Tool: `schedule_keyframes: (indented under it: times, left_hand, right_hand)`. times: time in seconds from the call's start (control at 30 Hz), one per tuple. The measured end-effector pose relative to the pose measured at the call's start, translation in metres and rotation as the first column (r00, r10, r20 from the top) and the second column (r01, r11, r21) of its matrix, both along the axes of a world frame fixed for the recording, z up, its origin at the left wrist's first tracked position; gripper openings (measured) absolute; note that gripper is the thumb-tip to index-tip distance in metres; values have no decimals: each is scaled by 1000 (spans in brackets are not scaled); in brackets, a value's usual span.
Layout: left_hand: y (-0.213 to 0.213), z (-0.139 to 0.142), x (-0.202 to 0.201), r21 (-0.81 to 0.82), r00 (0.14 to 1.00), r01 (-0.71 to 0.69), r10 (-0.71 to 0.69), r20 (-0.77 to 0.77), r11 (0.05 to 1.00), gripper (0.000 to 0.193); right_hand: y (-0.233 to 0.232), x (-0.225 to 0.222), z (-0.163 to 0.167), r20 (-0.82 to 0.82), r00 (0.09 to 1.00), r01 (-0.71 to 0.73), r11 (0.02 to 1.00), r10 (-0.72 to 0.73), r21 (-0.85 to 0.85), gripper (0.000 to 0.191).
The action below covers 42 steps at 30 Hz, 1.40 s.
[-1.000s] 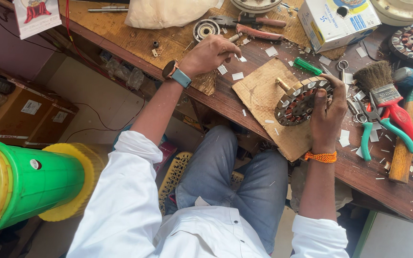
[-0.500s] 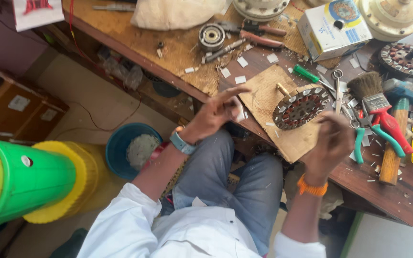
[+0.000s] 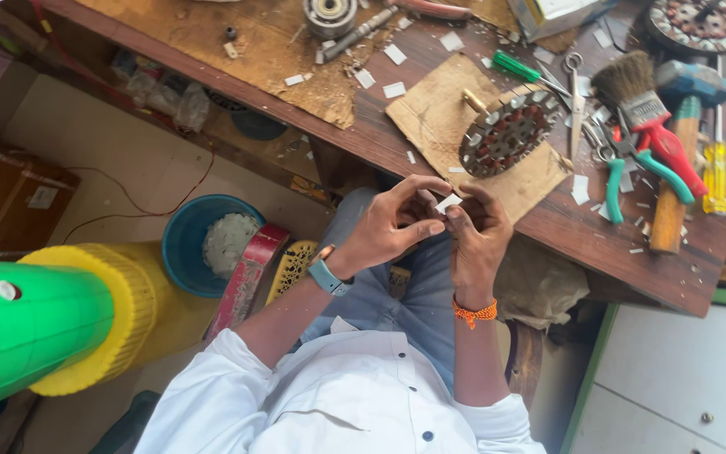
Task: The person inserts small white rectangular pieces into the slots of a circular motor stator while seated at a workbench. After completing the insertion, the person stands, carries the stator to a green winding machine, and mounts it onto the machine's spindle.
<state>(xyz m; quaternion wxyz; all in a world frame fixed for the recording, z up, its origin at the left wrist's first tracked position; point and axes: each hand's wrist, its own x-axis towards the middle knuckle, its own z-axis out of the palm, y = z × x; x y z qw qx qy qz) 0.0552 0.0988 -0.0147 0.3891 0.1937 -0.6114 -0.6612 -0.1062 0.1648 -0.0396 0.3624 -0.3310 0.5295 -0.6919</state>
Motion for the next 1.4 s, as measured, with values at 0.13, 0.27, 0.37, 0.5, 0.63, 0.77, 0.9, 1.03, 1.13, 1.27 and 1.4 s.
schedule_keyframes:
  times: [0.13, 0.27, 0.37, 0.5, 0.63, 0.77, 0.9, 1.03, 1.13, 1.27, 1.4]
  left_hand:
    - [-7, 21, 7, -621, 978, -74, 179, 108, 780, 30]
    - [-23, 39, 15, -739, 990, 32, 81, 116, 672, 30]
    - [-28, 43, 17, -762, 998, 61, -17, 66, 645, 25]
    - [-22, 37, 17, -641, 999, 7, -37, -32, 768, 24]
    - [-9, 23, 10, -471, 991, -77, 16, -132, 879, 26]
    - [5, 6, -2, -370, 982, -151, 97, -162, 917, 33]
    - [13, -6, -13, -236, 984, -167, 147, -101, 957, 34]
    - [17, -11, -34, -79, 980, -138, 124, -156, 987, 35]
    - [19, -14, -50, -128, 967, -242, 229, -108, 962, 20]
    - [7, -13, -71, -192, 833, -544, 554, -6, 817, 35]
    - [-3, -6, -100, -329, 759, -624, 650, -38, 709, 59]
  right_hand:
    - [14, -4, 3, 371, 913, -153, 985, 173, -82, 23]
    - [29, -4, 18, 328, 900, -294, 955, 287, -29, 23]
    - [35, 3, 26, 37, 967, -253, 967, 254, -24, 18]
    - [36, 17, 29, -312, 944, -164, 975, 112, -148, 17]
    - [34, 26, 33, -430, 903, -134, 960, 16, -246, 14]
    - [35, 30, 40, -585, 796, -40, 949, -158, -312, 13]
    - [43, 33, 48, -493, 861, 65, 988, -128, -143, 11]
    - [44, 32, 47, -444, 868, 179, 974, -223, -141, 10]
    - [38, 17, 41, -363, 883, 258, 954, -297, -153, 11]
    - [10, -25, 29, -125, 907, 362, 897, -402, -255, 13]
    - [-24, -46, 11, 110, 890, 455, 843, -443, -286, 9]
